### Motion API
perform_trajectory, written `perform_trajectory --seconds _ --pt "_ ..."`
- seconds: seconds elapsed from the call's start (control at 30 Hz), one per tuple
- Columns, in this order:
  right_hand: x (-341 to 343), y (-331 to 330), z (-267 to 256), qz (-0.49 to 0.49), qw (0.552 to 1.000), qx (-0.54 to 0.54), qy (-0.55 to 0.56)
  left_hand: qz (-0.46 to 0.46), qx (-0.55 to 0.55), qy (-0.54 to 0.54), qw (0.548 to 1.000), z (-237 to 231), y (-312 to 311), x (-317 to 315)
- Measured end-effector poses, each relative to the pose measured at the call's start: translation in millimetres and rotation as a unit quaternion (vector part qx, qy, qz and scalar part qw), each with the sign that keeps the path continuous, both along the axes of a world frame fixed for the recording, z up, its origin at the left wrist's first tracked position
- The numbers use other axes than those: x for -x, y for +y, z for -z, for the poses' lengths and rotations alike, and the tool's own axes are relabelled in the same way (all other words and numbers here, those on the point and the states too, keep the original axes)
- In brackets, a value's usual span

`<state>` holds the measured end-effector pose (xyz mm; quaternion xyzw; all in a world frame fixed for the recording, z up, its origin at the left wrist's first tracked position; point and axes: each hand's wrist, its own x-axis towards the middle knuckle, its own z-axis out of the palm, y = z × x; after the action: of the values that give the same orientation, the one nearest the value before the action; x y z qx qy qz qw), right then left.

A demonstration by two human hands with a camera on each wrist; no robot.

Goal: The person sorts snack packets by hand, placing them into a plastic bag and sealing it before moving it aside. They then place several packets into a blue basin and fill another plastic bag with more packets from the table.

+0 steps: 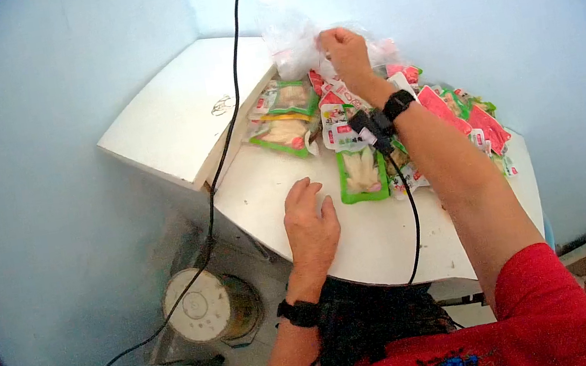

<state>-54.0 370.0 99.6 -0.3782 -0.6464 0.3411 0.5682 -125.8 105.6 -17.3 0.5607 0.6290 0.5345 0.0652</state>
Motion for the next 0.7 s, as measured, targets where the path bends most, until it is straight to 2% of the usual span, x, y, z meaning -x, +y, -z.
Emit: perform_trajectory --seconds 0.03,0.13,0.17,0.3,0.4,0.43,0.5,0.6,0.63,0.7 --pt "-6 7 -4 -0.030 0.999 -0.022 0.032 0.000 0.002 0.005 1.000 0 0 0" --pt "-24 -8 -32 -0.076 0.970 0.038 0.230 0.010 -0.009 0.005 1.000 -1 0 1" --pt "-29 -13 -42 -0.052 0.974 0.018 0.218 0.014 -0.016 0.001 1.000 -2 0 1" --pt "-62 -57 -67 -0.076 0.965 0.002 0.249 0.014 -0.013 -0.034 0.999 -2 0 0" --pt "-103 -78 -47 -0.157 0.963 0.055 0.213 0.019 -0.025 -0.051 0.998 -3 0 0" --pt "-105 -100 -40 -0.200 0.939 0.088 0.266 0.026 -0.028 -0.066 0.997 -3 1 2" --pt "-118 -119 -16 -0.183 0.930 0.136 0.288 0.035 -0.020 -0.088 0.995 -1 0 6" --pt "-128 -158 6 -0.150 0.920 0.213 0.292 0.066 0.109 -0.302 0.945 -6 -10 11" --pt "-131 -164 16 -0.147 0.919 0.227 0.286 0.099 0.077 -0.351 0.928 -16 -15 6" --pt "-136 -169 34 -0.160 0.910 0.248 0.292 0.154 0.018 -0.342 0.927 -6 -15 5"
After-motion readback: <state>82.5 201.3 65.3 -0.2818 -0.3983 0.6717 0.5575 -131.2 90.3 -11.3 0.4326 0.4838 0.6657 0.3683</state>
